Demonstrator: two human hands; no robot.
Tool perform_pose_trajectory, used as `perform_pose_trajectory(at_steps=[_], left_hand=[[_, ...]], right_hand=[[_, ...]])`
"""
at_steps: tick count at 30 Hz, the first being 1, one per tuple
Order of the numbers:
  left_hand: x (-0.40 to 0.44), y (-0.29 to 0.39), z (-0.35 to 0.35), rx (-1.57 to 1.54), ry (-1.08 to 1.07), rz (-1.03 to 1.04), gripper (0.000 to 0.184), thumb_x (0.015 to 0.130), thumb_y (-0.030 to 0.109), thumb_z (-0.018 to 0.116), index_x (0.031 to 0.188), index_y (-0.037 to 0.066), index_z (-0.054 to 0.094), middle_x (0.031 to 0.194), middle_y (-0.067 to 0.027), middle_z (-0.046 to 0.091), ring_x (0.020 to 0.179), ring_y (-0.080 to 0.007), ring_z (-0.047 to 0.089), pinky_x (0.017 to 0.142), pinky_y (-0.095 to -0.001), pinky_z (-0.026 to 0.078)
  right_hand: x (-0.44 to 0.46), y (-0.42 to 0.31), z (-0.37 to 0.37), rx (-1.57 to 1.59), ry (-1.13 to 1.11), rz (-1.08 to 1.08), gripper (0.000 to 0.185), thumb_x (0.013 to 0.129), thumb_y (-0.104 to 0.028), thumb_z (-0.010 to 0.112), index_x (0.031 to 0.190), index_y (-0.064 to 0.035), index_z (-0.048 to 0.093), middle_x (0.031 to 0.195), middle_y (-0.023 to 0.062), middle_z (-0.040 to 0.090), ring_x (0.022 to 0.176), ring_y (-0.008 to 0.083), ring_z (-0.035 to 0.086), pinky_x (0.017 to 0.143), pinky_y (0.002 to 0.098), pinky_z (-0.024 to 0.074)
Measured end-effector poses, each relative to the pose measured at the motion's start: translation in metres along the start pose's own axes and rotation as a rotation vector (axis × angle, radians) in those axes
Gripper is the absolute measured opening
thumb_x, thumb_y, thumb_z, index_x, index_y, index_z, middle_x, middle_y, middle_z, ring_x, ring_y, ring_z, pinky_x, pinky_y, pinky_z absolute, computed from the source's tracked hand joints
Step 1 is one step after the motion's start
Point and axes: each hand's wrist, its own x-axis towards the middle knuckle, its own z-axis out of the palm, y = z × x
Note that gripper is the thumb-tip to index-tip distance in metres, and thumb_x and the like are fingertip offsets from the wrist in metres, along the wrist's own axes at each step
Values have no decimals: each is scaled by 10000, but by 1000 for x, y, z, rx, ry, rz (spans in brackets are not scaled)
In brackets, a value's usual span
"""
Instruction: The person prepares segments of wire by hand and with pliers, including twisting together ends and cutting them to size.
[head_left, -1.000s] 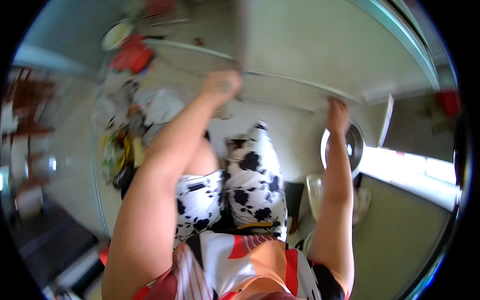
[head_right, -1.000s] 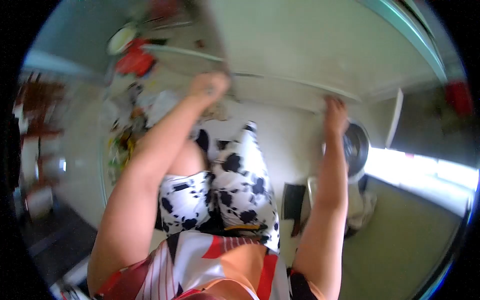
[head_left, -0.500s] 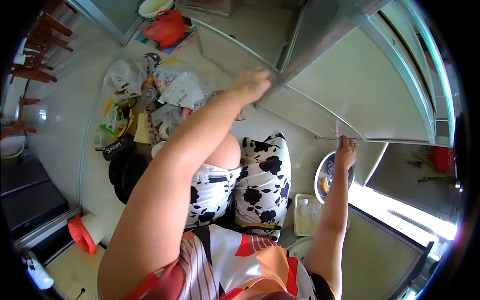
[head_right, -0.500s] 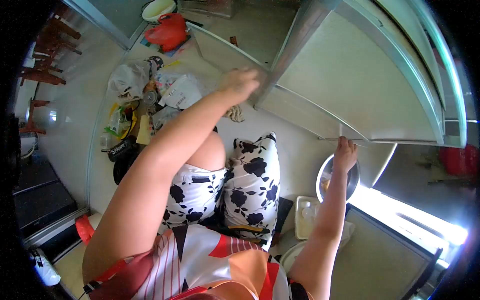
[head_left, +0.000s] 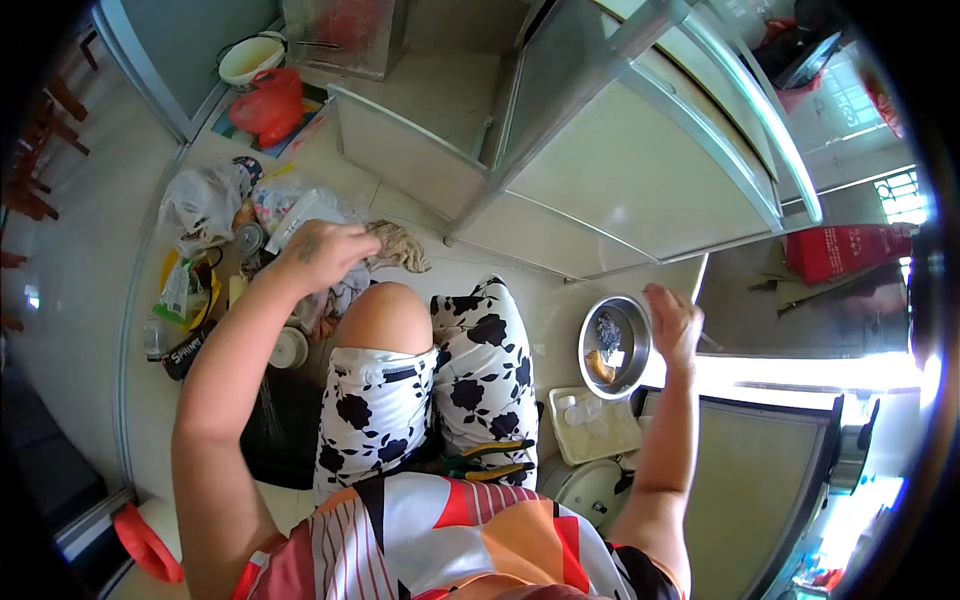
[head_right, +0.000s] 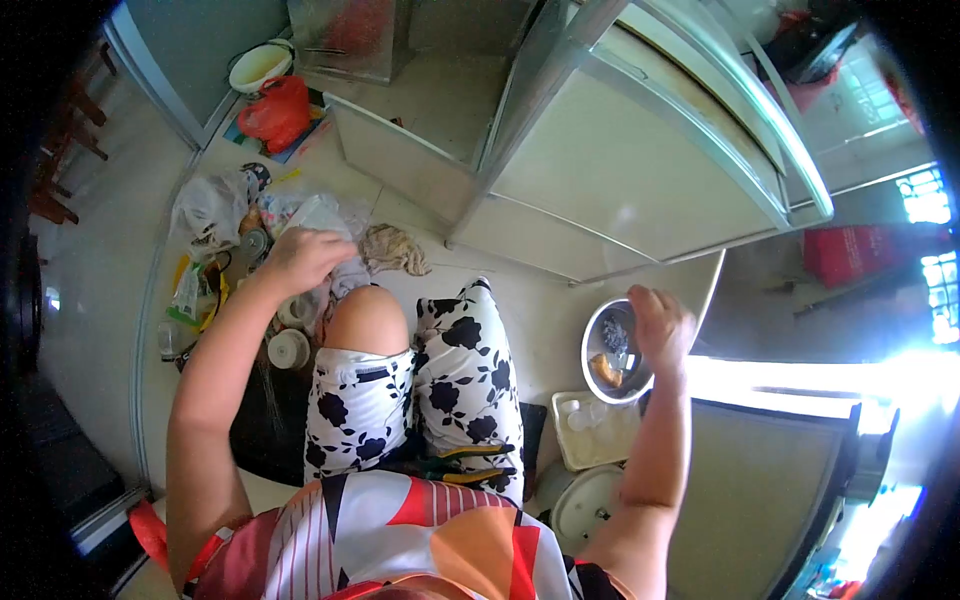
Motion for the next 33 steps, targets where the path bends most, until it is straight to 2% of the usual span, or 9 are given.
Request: perform_pose_trajectory(at_steps=[7,14,17,20,23,27,28,30,33], left_hand=[[-60,53,-85,329,171,216,137,753,75,624,884,86,664,715,-44,602,618,-207,609,526,-335,465],[-103,2,-82,16,620,-276,143,885,74,615,1007,30,675,900,-98,690,768,-207,663,682,-304,514],[-131,-9,-60,-99,627,-576,161,931,90,585,1046,9,663,968,-116,698,819,-170,665,727,-285,511],[-150,42,-27,-500,529,-684,165,905,96,599,1033,22,672,933,-64,693,833,-137,638,723,-291,502],[-135,140,-4,-352,417,-191,170,785,66,666,952,55,700,881,-72,679,796,-229,650,689,-364,502],[-98,234,45,-274,-271,54,487,708,366,729,1061,61,589,1052,-70,599,979,-199,531,795,-395,403],[-104,239,76,-245,-161,151,571,697,396,763,1058,16,536,978,-120,629,966,-238,598,780,-394,454],[-84,251,96,-388,-508,-63,586,694,341,781,1069,3,484,902,-151,651,900,-285,659,725,-385,509],[-86,241,102,-501,-405,-89,539,666,214,787,1047,2,470,694,-140,642,737,-311,679,659,-412,527]], right_hand=[[33,-40,-81,14,-46,-235,139,744,39,635,869,-21,628,739,116,643,653,284,635,563,366,496],[55,-16,-117,-2,307,-8,104,913,-38,564,943,1,656,843,114,688,764,218,669,677,336,522],[90,-6,-140,166,505,271,200,986,-170,520,989,-20,651,725,28,588,636,103,549,550,252,434],[102,19,-154,632,524,606,243,1000,-241,514,1063,-40,636,651,-31,439,553,48,399,486,205,318],[99,9,-148,888,626,617,258,987,-254,542,1118,-45,615,656,-53,362,546,31,325,454,189,232],[95,-57,-125,881,663,708,293,984,-212,490,1217,-65,590,704,-57,386,602,36,367,521,178,294],[91,-73,-124,860,642,721,309,985,-220,499,1227,-48,584,683,-56,371,592,39,349,519,182,283],[72,-68,-116,791,417,486,330,993,-246,522,1190,11,579,623,-51,327,546,44,277,480,203,222],[66,-82,-98,1035,203,424,266,1016,-219,484,1114,6,586,605,-53,319,514,26,239,447,198,187]])
